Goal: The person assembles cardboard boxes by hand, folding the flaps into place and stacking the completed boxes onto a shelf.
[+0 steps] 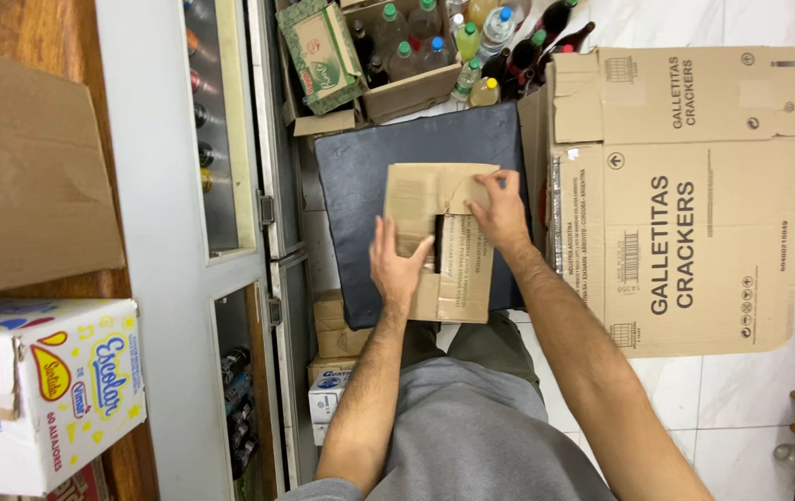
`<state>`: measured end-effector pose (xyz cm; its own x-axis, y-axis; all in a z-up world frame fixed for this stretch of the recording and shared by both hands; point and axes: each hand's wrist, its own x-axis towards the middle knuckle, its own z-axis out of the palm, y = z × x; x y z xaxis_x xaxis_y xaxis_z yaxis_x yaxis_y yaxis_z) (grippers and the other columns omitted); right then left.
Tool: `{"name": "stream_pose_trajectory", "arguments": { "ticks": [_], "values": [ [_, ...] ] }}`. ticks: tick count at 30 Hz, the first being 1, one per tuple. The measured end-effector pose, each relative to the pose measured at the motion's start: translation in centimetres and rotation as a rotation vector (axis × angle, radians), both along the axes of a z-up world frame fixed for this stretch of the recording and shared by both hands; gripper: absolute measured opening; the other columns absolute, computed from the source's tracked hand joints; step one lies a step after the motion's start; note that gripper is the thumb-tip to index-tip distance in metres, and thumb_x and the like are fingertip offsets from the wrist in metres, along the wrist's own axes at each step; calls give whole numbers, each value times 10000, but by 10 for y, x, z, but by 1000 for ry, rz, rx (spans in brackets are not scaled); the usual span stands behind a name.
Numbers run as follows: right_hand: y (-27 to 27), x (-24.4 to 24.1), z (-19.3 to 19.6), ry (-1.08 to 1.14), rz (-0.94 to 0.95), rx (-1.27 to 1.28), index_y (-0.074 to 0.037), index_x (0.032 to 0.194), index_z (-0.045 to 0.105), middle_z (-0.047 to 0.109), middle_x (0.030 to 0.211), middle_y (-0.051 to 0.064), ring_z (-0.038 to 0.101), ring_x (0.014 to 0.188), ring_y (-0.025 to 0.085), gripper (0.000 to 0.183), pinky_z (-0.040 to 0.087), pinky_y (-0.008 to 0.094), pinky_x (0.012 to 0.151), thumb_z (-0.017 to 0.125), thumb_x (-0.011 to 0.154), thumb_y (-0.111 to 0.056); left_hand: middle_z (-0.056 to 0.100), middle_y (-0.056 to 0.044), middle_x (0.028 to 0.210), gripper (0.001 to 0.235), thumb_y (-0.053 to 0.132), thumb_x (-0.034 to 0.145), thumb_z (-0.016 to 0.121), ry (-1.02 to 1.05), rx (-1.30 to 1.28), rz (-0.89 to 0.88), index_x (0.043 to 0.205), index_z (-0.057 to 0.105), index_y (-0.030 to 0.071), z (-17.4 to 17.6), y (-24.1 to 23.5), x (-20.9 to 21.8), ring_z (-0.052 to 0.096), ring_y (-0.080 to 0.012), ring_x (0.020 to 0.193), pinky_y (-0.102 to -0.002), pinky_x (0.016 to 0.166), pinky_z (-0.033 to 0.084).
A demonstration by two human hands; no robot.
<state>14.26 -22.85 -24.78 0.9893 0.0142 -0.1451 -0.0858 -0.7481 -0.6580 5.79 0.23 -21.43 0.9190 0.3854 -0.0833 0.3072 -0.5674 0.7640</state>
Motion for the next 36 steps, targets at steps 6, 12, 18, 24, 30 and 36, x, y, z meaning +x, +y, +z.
{"name": "stream_pose_trajectory", "arguments": {
  "ticks": [6, 12, 18, 24, 30, 36],
  "values": [
    [-36, -44, 9, 18, -309, 245, -109, 1570, 570, 469, 1446, 204, 662, 1326, 390, 632, 631, 478, 1085, 835, 1051, -355, 342, -256, 1777, 1220, 515, 837, 915, 480, -393, -200, 1794, 210, 239, -8, 55, -35, 391, -497, 1588, -596, 1319, 370],
    [10, -134, 39, 766, -331, 593, -195, 1791, 187, 376, 1741, 290, 435, 1572, 453, 1046, 401, 618, 1291, 740, 995, -587, 258, -285, 1799, 1241, 552, 823, 917, 656, -753, -187, 1787, 225, 187, 40, 50, -62, 249, -479, 1654, -566, 1381, 250],
    [-13, -133, 51, 721, -244, 886, -240, 1803, 83, 172, 1808, 312, 261, 1638, 505, 1044, 351, 691, 1264, 736, 1008, -415, 399, -339, 1637, 1235, 469, 825, 947, 470, -791, -137, 1791, 246, 152, 46, 46, -61, 405, -537, 1564, -592, 1279, 394],
    [-36, -115, 76, 574, -17, 972, -259, 1806, 99, 157, 1837, 213, 189, 1668, 368, 943, 208, 628, 1325, 643, 1039, -327, 368, -286, 1677, 1201, 554, 845, 922, 301, -814, -57, 1787, 283, 170, 96, 37, -76, 415, -470, 1569, -555, 1274, 391],
    [-36, -92, 122, 422, 246, 1064, -199, 1801, 80, 98, 1847, 228, 153, 1658, 387, 1025, 159, 654, 1323, 516, 953, -576, 248, -265, 1763, 1184, 577, 906, 861, 38, -877, 29, 1800, 201, 169, 205, 26, -120, 308, -485, 1605, -642, 1243, 407],
    [2, -93, 214, 312, 639, 1130, -146, 1803, 61, 228, 1816, 247, 302, 1602, 432, 1405, 357, 674, 1189, 568, 687, -834, 347, -249, 1724, 1072, 491, 907, 855, -236, -920, 288, 1771, 303, 179, 250, 26, -180, 423, -399, 1526, -585, 1196, 477]
  ]
}}
